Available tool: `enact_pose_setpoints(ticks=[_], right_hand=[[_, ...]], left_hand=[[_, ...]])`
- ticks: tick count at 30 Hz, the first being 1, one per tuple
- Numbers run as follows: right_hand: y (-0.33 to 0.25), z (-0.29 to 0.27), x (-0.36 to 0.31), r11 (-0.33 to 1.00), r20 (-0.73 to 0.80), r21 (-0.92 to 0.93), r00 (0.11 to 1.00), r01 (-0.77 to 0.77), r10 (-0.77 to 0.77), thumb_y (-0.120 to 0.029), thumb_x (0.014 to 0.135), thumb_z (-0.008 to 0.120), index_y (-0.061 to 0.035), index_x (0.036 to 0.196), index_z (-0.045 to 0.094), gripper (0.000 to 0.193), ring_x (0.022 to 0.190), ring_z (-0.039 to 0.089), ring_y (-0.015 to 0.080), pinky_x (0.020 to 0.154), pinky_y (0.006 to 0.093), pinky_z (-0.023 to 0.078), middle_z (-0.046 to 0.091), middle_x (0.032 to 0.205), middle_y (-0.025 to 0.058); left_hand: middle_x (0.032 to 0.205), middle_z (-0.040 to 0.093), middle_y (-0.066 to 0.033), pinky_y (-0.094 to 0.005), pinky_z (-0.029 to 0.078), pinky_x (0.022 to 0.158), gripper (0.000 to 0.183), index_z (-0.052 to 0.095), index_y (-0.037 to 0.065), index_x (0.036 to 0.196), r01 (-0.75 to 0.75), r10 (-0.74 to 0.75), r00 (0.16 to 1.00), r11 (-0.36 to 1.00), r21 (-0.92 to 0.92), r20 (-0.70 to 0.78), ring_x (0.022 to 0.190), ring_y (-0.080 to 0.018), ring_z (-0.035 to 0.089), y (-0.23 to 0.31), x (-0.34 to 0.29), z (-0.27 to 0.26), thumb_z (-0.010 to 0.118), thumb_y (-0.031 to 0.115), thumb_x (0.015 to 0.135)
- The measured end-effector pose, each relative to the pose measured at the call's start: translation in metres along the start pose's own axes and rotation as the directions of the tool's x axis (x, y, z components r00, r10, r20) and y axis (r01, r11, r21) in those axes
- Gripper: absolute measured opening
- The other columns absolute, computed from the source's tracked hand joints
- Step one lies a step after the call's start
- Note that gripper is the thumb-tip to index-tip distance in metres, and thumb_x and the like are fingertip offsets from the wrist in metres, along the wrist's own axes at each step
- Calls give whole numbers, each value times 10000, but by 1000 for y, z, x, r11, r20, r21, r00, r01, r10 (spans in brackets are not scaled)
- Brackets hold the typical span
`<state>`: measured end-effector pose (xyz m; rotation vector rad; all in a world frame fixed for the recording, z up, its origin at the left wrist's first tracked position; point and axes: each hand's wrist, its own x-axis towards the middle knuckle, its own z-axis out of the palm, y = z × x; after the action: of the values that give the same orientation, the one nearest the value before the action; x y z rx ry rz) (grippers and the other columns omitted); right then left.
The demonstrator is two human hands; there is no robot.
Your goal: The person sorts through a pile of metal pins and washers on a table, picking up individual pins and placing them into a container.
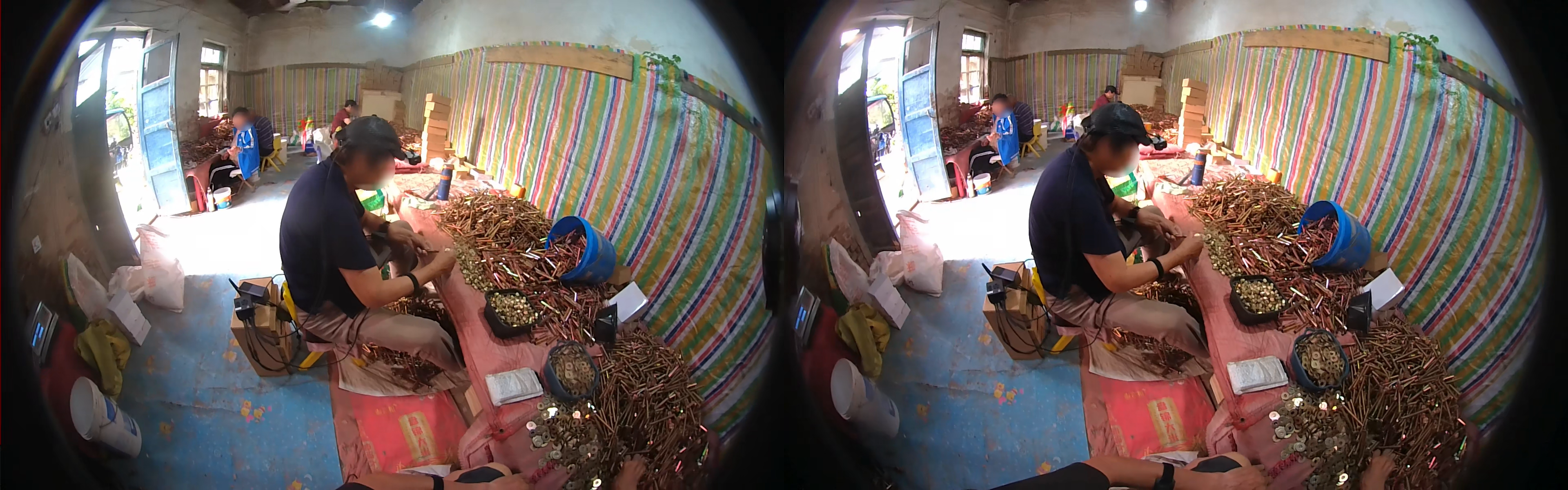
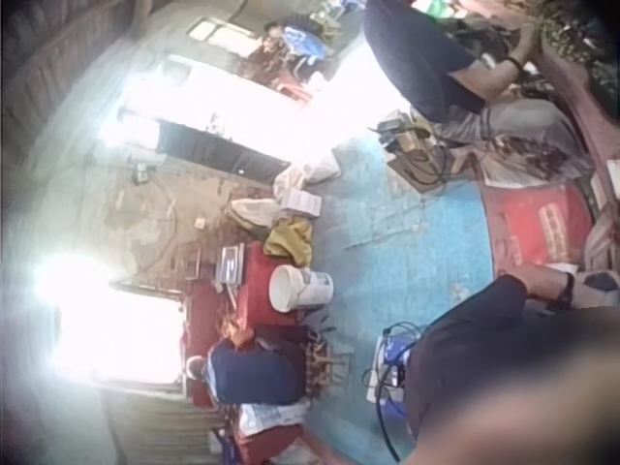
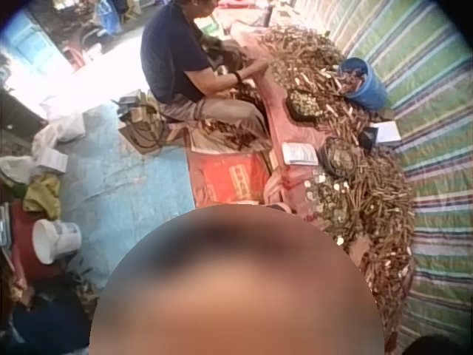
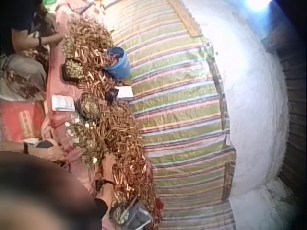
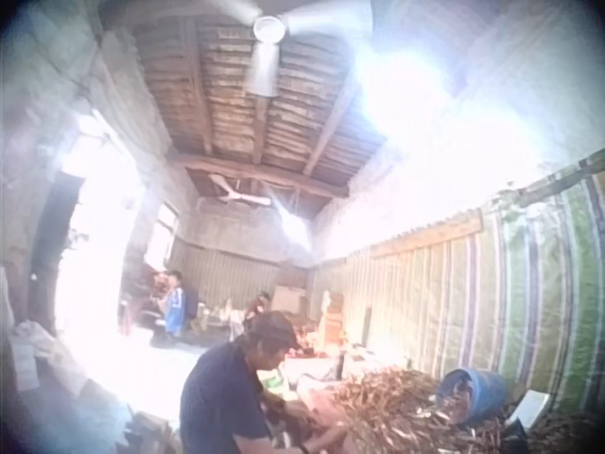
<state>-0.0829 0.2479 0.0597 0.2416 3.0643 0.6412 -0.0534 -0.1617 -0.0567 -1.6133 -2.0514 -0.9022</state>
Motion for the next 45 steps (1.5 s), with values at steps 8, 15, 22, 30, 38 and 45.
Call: enact_pose_setpoints(ticks=[8, 15, 22, 30, 38, 45], right_hand=[[-5, -19, -14, 1000, -5, -19, 1000, 16, -16, -139, 983, 631, -101, 1517, 547, 542, 1201, 582, 438, 983, 578, 486, 574, 1406, 235], [-3, -29, -21, 999, -9, -33, 999, 30, -31, -141, 973, 643, -113, 1512, 556, 547, 1170, 593, 431, 956, 567, 501, 586, 1372, 227], [-6, -35, -17, 997, 0, -54, 999, 50, -50, -143, 963, 656, -126, 1506, 564, 551, 1140, 604, 424, 930, 557, 515, 598, 1339, 219], [-11, -52, -18, 996, 14, -58, 998, 66, -65, -146, 951, 671, -141, 1499, 574, 557, 1104, 617, 417, 899, 546, 532, 612, 1301, 210], [-11, -56, -21, 992, -88, -89, 991, 95, -103, -140, 912, 703, -188, 1499, 584, 601, 981, 644, 380, 783, 489, 568, 634, 1177, 176], [9, -14, -10, 991, -88, -68, 989, 115, -121, -114, 928, 685, -143, 1482, 585, 564, 974, 638, 376, 789, 484, 563, 647, 1148, 181]], left_hand=[[1213, 509, -157, -462, 527, 852, 310, 491, 63, 1223, 74, -86, 971, 995, 62, 221, 979, -319, 665, 9, 17, -11, 541, 203, 951], [1513, 341, -198, -454, 530, 907, 545, 296, 37, 1482, 81, -135, 964, 969, 232, 227, 1109, -317, 659, 39, 36, -80, 478, 169, 985], [1775, 109, -233, -473, 503, 1034, 767, 57, 18, 1700, 73, -175, 946, 935, 346, 274, 1356, -361, 570, 64, 49, -123, 404, 146, 1028], [1755, 45, -294, -569, 359, 1212, 826, 49, 8, 1696, 147, -142, 949, 989, 3, 280, 1550, -480, 310, 33, 40, -70, 490, 259, 1044], [1743, 68, -318, -552, 420, 1144, 929, 44, -41, 1685, 141, -130, 984, 986, -88, 120, 1502, -508, 372, 20, 43, -31, 563, 323, 1006], [1739, 69, -340, -487, 516, 989, 969, 90, -119, 1656, 48, -32, 997, 974, 223, -75, 1279, -478, 546, 13, 43, 7, 599, 230, 909]])
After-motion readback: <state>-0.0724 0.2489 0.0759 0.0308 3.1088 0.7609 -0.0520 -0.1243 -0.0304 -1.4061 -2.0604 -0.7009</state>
